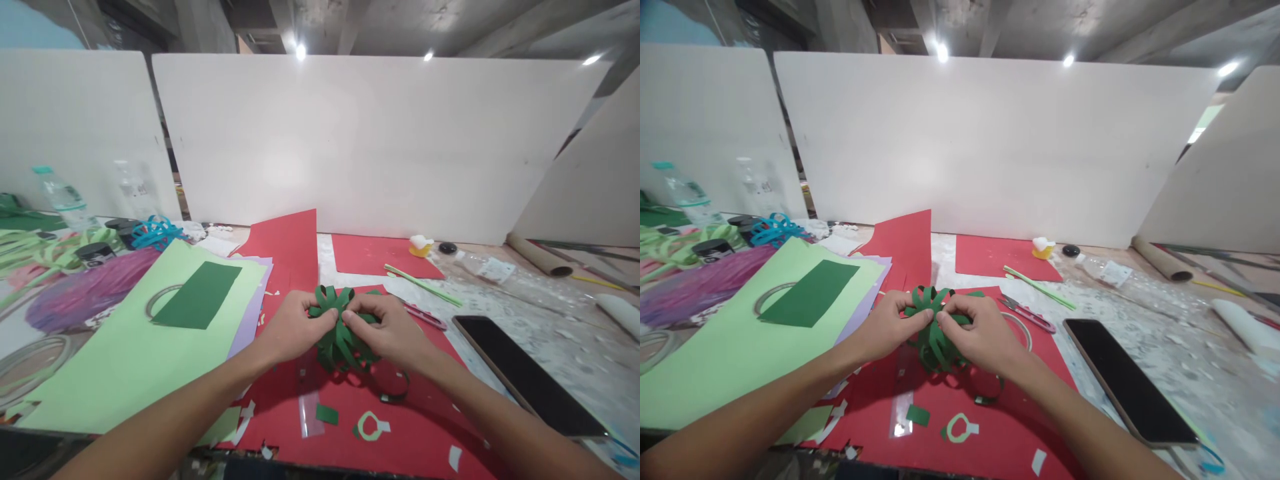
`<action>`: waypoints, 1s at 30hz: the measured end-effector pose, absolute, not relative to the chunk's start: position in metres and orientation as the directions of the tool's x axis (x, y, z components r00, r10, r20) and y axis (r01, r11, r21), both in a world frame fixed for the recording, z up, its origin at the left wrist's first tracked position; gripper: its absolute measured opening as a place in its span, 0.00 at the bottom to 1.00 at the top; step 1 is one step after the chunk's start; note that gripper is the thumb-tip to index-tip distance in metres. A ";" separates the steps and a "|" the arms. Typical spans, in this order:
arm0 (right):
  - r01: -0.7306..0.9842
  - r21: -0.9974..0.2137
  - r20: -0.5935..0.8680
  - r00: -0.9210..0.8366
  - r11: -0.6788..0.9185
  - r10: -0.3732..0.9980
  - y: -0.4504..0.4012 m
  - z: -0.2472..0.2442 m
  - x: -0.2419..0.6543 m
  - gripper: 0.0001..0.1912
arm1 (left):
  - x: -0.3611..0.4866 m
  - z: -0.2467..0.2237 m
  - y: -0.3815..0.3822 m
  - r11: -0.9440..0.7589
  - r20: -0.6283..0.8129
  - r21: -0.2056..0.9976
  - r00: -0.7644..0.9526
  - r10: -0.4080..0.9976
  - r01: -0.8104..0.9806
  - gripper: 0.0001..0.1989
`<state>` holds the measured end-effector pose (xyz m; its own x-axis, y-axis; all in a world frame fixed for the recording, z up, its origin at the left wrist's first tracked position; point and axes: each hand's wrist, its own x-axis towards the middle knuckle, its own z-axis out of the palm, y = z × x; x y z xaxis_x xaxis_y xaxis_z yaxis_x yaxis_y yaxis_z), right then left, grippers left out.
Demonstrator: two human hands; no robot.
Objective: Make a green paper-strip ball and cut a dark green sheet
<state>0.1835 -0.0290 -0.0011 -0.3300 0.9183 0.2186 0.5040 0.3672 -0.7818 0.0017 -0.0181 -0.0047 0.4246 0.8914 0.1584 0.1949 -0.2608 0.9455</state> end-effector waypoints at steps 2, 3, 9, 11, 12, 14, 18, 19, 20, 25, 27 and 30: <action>0.502 -0.783 0.220 -0.330 0.368 0.918 -0.029 -0.002 0.184 0.11 | 0.002 -0.004 -0.018 -0.265 0.161 0.944 0.427 0.890 0.197 0.14; 0.496 -0.787 0.219 -0.331 0.367 0.918 -0.029 -0.002 0.184 0.11 | 0.002 -0.004 -0.018 -0.264 0.160 0.944 0.427 0.890 0.198 0.14; 0.475 -0.802 0.210 -0.345 0.362 0.915 -0.029 -0.003 0.184 0.10 | 0.002 -0.004 -0.017 -0.261 0.156 0.947 0.441 0.884 0.188 0.14; 0.478 -0.802 0.207 -0.343 0.360 0.916 -0.029 -0.003 0.184 0.10 | 0.002 -0.005 -0.017 -0.261 0.156 0.947 0.443 0.883 0.186 0.15; 0.480 -0.802 0.202 -0.343 0.356 0.917 -0.029 -0.003 0.184 0.10 | 0.001 -0.005 -0.017 -0.261 0.155 0.947 0.444 0.882 0.187 0.15; 0.485 -0.802 0.194 -0.341 0.349 0.920 -0.029 -0.004 0.184 0.10 | 0.001 -0.005 -0.018 -0.263 0.155 0.946 0.446 0.881 0.190 0.15; 0.499 -0.792 0.202 -0.329 0.352 0.922 -0.031 -0.004 0.182 0.10 | 0.001 -0.005 -0.019 -0.264 0.157 0.948 0.457 0.875 0.179 0.16; 0.505 -0.789 0.205 -0.321 0.350 0.925 -0.031 -0.004 0.181 0.10 | 0.001 -0.006 -0.019 -0.267 0.163 0.948 0.458 0.874 0.172 0.16; 0.511 -0.786 0.208 -0.312 0.348 0.927 -0.031 -0.004 0.181 0.10 | 0.000 -0.006 -0.018 -0.272 0.171 0.948 0.460 0.871 0.164 0.16; 0.444 -0.834 0.197 -0.313 0.327 0.929 -0.029 -0.002 0.185 0.12 | -0.004 -0.012 -0.011 -0.167 0.101 0.983 0.526 0.845 0.080 0.15; 0.369 -0.871 0.199 -0.340 0.325 0.919 -0.024 -0.002 0.189 0.16 | -0.006 -0.012 -0.007 -0.101 0.068 0.994 0.534 0.843 0.033 0.15; 0.271 -0.890 0.282 -0.305 0.367 0.910 -0.015 -0.005 0.197 0.16 | -0.010 -0.010 -0.002 -0.025 0.051 0.998 0.502 0.863 -0.058 0.14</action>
<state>0.1968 -0.0151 -0.0047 -0.3049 0.9097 0.2819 0.2714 0.3667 -0.8899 -0.0100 -0.0022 -0.0099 0.5024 0.8631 0.0507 -0.0576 -0.0251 0.9980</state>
